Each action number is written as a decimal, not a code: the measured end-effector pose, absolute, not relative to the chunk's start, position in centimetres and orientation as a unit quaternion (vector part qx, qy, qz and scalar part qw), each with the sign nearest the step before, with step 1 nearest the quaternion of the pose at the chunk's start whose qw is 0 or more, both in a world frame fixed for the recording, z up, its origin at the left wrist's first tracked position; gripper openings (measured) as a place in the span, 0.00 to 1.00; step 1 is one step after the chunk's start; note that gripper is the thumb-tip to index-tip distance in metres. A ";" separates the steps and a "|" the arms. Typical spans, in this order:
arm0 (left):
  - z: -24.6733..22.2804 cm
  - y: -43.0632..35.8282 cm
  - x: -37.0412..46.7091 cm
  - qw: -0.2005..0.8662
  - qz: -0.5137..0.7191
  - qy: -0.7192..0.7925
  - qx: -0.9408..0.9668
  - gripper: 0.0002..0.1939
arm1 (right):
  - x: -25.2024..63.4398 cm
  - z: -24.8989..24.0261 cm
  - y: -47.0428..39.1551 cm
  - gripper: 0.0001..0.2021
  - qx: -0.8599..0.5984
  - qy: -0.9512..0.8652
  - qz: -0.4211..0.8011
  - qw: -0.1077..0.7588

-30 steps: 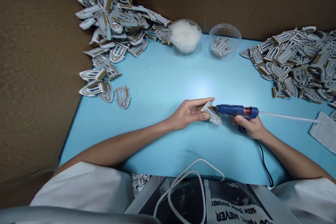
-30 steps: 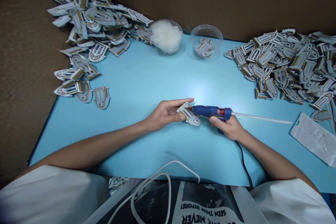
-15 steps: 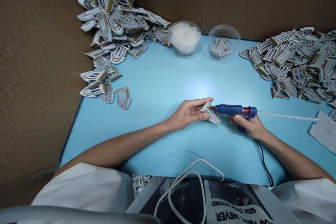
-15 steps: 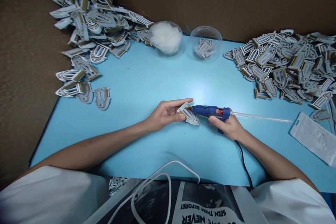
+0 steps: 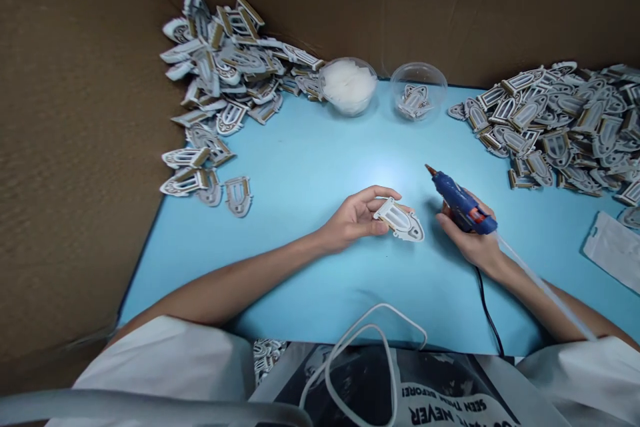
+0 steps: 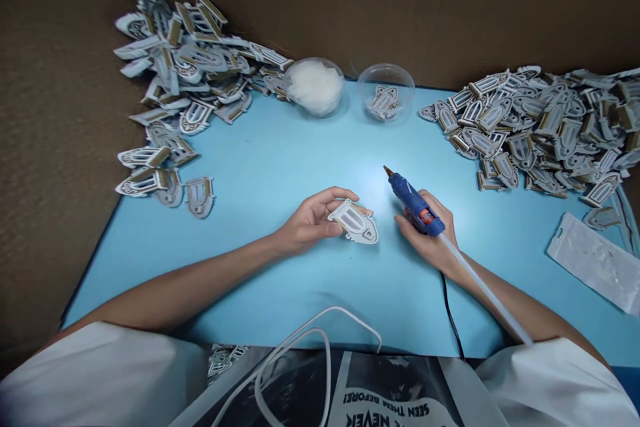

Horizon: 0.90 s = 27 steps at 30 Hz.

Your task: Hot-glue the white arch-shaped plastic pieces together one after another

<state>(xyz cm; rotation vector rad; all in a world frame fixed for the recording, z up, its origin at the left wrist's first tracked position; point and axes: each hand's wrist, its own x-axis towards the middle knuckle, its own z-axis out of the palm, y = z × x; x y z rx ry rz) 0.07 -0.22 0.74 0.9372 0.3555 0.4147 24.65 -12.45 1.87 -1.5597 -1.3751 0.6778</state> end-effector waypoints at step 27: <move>0.8 -1.2 0.5 0.793 0.263 0.163 0.524 0.23 | 24.7 0.9 -12.6 0.18 -0.492 -0.787 0.072 0.365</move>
